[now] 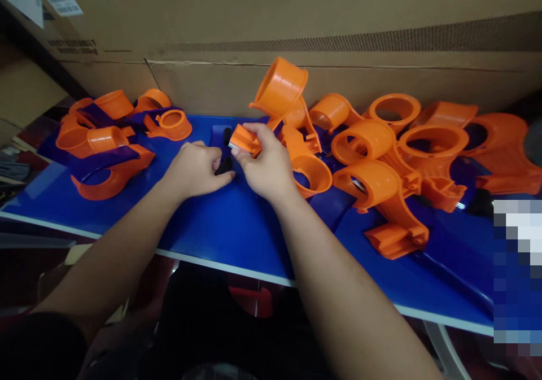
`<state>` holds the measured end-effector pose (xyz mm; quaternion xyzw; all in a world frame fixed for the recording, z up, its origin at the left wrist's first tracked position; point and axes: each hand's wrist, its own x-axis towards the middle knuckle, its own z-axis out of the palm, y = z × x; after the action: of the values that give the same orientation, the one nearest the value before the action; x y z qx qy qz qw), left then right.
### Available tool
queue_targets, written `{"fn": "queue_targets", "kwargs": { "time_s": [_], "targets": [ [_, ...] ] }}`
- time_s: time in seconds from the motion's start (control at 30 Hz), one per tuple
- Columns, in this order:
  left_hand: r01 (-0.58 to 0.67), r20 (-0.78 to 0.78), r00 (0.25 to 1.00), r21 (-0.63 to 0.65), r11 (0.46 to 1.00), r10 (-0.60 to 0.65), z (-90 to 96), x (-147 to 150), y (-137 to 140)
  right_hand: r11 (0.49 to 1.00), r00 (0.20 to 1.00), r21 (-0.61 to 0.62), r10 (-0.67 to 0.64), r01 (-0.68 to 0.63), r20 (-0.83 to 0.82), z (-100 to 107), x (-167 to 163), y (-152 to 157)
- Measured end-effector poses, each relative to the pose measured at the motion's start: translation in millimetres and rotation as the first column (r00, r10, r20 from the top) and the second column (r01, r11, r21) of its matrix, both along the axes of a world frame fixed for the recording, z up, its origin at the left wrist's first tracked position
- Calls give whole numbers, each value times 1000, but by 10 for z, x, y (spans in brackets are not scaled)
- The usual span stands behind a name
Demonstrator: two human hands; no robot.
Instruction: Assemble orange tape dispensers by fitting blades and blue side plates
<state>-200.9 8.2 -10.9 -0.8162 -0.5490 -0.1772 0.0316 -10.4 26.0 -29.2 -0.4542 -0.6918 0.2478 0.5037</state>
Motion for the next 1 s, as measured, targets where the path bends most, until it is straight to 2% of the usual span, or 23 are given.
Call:
{"fn": "queue_targets", "kwargs": {
  "time_s": [0.1,0.2,0.3,0.57,0.73,0.83,1.0],
  "targets": [
    [29,206,978,65,997,-42,6,-11,14,1000,1000,13,7,-7,7,-22,4,19],
    [55,481,869,134,989,-113,-13,16,36,999,1000,40,15,-15,21,-36,9,34],
    [28,640,762,113,993,-95,-50,86,43,998,997,57,4,-8,79,-43,6,34],
    [35,811,582,-94,995,57,-132,159,84,993,965,119,-46,16,256,-11,-35,-75],
    [79,891,444,-147,986,97,-95,177,91,994,951,107,-43,10,307,32,-42,-117],
    [50,902,417,-145,988,111,-54,185,85,995,944,100,-40,8,326,38,-45,-123],
    [7,896,430,-131,991,116,-3,153,88,997,936,66,-54,33,348,32,-66,-151]
  ]
}}
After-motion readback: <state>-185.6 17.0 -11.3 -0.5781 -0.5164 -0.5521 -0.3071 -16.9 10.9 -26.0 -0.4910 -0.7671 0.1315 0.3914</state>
